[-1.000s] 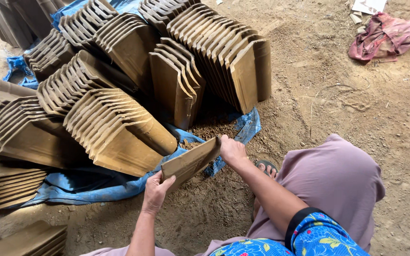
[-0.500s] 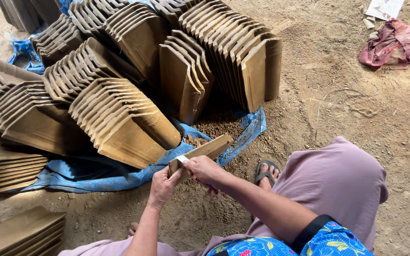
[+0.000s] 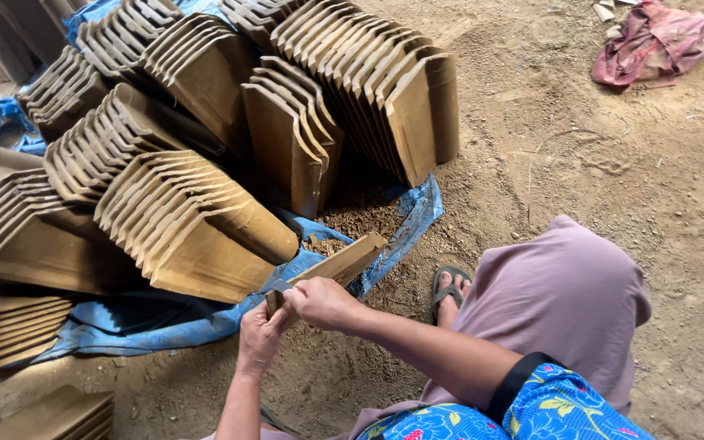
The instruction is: The person sits on the ground and uses a small chisel to carve and smooth the edges of a curved wooden piece. They repeatedly scrape the surface, remove shavings, and stack the finished piece with others on a blue tarp.
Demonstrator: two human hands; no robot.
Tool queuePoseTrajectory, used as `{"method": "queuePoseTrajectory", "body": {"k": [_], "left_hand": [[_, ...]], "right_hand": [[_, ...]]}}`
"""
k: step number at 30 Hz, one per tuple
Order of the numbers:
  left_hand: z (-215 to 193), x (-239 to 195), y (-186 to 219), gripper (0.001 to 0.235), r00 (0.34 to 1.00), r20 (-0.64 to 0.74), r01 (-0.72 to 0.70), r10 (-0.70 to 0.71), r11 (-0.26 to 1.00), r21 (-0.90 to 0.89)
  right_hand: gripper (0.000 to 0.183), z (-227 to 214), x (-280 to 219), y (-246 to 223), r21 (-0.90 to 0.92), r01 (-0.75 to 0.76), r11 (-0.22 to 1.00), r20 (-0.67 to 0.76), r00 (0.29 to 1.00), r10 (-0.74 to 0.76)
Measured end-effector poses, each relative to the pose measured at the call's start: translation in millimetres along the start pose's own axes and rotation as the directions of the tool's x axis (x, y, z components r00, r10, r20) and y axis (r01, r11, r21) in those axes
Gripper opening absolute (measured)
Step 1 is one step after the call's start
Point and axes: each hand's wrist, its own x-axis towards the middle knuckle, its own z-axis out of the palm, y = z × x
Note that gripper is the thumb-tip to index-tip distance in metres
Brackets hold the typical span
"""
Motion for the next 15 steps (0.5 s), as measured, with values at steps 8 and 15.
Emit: {"method": "queuePoseTrajectory", "body": {"k": [8,15], "left_hand": [[-1.8,0.7,15.2,0.020,0.994,-0.096,0.053,-0.050,0.998,0.020],[-9.4,1.2,12.1,0.025,0.936,-0.308,0.130,-0.171,0.981,-0.147]], "right_hand": [[0.024,2.2,4.6,16.4,-0.155,0.061,0.986,-0.149,0.985,-0.085],[0.018,-19.8,55.3,107.3,-0.648,-0.198,0.735,-0.394,0.913,-0.101]]}}
